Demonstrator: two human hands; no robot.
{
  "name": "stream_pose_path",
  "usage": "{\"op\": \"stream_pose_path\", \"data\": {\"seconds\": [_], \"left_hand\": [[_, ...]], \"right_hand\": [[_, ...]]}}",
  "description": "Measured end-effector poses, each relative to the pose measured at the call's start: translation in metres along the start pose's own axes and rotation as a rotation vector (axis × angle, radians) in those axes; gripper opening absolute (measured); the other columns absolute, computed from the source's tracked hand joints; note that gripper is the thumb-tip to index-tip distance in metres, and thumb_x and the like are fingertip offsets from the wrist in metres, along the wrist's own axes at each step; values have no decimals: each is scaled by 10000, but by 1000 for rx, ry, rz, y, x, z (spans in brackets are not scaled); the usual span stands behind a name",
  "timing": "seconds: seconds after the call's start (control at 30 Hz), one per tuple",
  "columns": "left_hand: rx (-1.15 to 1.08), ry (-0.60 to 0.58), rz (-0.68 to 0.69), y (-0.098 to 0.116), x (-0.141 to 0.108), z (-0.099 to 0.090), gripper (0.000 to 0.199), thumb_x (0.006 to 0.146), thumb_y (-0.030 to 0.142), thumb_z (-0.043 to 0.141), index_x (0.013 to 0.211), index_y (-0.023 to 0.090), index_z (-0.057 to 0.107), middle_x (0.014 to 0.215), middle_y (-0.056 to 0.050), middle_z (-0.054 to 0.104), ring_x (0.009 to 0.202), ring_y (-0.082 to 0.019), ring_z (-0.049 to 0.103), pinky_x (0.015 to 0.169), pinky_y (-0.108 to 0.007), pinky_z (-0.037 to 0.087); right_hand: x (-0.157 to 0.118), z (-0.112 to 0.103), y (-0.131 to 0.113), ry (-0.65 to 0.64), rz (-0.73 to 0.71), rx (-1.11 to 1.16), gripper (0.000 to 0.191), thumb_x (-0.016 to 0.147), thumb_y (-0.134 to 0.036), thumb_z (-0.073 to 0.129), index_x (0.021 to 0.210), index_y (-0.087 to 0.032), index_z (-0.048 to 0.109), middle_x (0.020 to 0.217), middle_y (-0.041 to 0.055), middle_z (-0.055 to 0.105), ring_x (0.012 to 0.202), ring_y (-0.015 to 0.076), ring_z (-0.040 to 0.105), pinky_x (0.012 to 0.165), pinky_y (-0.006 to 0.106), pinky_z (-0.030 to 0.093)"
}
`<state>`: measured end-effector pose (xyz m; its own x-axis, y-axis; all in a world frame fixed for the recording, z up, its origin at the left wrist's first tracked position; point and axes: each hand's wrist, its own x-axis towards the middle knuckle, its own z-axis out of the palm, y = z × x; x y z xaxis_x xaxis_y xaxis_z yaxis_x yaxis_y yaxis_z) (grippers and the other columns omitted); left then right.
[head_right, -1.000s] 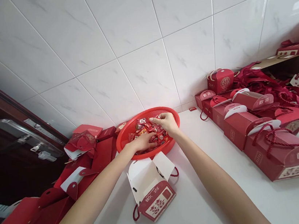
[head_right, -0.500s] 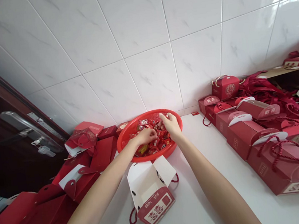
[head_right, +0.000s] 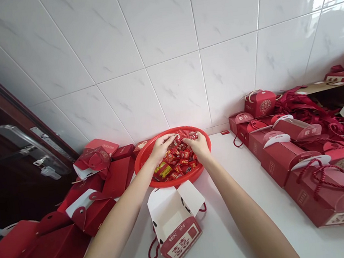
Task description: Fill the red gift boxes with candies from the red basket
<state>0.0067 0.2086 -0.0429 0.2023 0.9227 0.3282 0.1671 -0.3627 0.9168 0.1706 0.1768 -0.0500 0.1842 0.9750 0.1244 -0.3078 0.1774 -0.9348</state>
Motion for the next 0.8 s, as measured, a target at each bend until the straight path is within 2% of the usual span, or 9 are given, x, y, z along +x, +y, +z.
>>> {"op": "stream_pose_path", "data": {"seconds": [0.17, 0.27, 0.37, 0.47, 0.53, 0.6, 0.67, 0.8], "left_hand": [[-104, -164, -71, 2, -2, 4, 403, 750, 437, 788, 1041, 160, 748, 1095, -84, 747, 1019, -247, 670, 932, -393, 521], [-135, -191, -94, 4, -3, 5, 406, 748, 407, 803, 1069, 167, 745, 1114, -79, 744, 994, -227, 678, 908, -371, 535], [-104, -194, -130, 3, -3, 5, 370, 790, 387, 768, 1089, 172, 737, 1079, -69, 751, 866, -190, 697, 842, -338, 555], [75, -229, -201, -3, -2, 4, 303, 861, 374, 687, 1062, 153, 738, 934, -66, 762, 749, -182, 695, 767, -323, 565], [307, -304, -214, -9, -2, 2, 230, 869, 313, 660, 1007, 153, 749, 884, -62, 764, 781, -196, 698, 776, -309, 557], [555, -421, -211, -15, -3, 0, 169, 827, 203, 657, 958, 174, 760, 939, -54, 776, 876, -204, 703, 826, -284, 536], [701, -508, -218, -19, -4, -2, 231, 758, 98, 643, 927, 197, 766, 1017, -40, 779, 956, -204, 700, 863, -262, 512], [773, -518, -253, -25, -3, -6, 344, 648, 40, 637, 910, 217, 773, 1021, -44, 782, 974, -234, 705, 828, -267, 510]], "right_hand": [[-1, -2, -1, -125, -20, 48, 335, 577, -385, 822, 597, -214, 535, 488, -69, 503, 469, 91, 421, 481, 254, 355], [0, -2, 0, -108, -18, 91, 331, 566, -402, 840, 617, -210, 575, 508, -70, 519, 460, 85, 420, 467, 247, 355], [0, -1, 0, -30, 5, 151, 298, 591, -390, 826, 634, -208, 594, 549, -52, 586, 480, 100, 492, 478, 246, 412], [1, 1, -2, 86, 60, 234, 279, 629, -345, 801, 616, -217, 554, 568, -41, 629, 507, 124, 574, 505, 249, 480], [1, 2, -4, 136, 108, 275, 266, 662, -306, 772, 602, -223, 527, 545, -42, 628, 493, 132, 590, 496, 250, 500], [1, 3, -6, 131, 144, 294, 224, 691, -276, 740, 612, -222, 538, 540, -33, 638, 495, 143, 611, 491, 252, 516], [0, 3, -8, 90, 154, 300, 176, 710, -263, 722, 644, -217, 565, 566, -11, 666, 534, 166, 651, 512, 266, 543], [-1, 2, -10, 37, 155, 316, 121, 723, -246, 696, 689, -212, 585, 632, 28, 712, 607, 212, 695, 544, 316, 572]]}}
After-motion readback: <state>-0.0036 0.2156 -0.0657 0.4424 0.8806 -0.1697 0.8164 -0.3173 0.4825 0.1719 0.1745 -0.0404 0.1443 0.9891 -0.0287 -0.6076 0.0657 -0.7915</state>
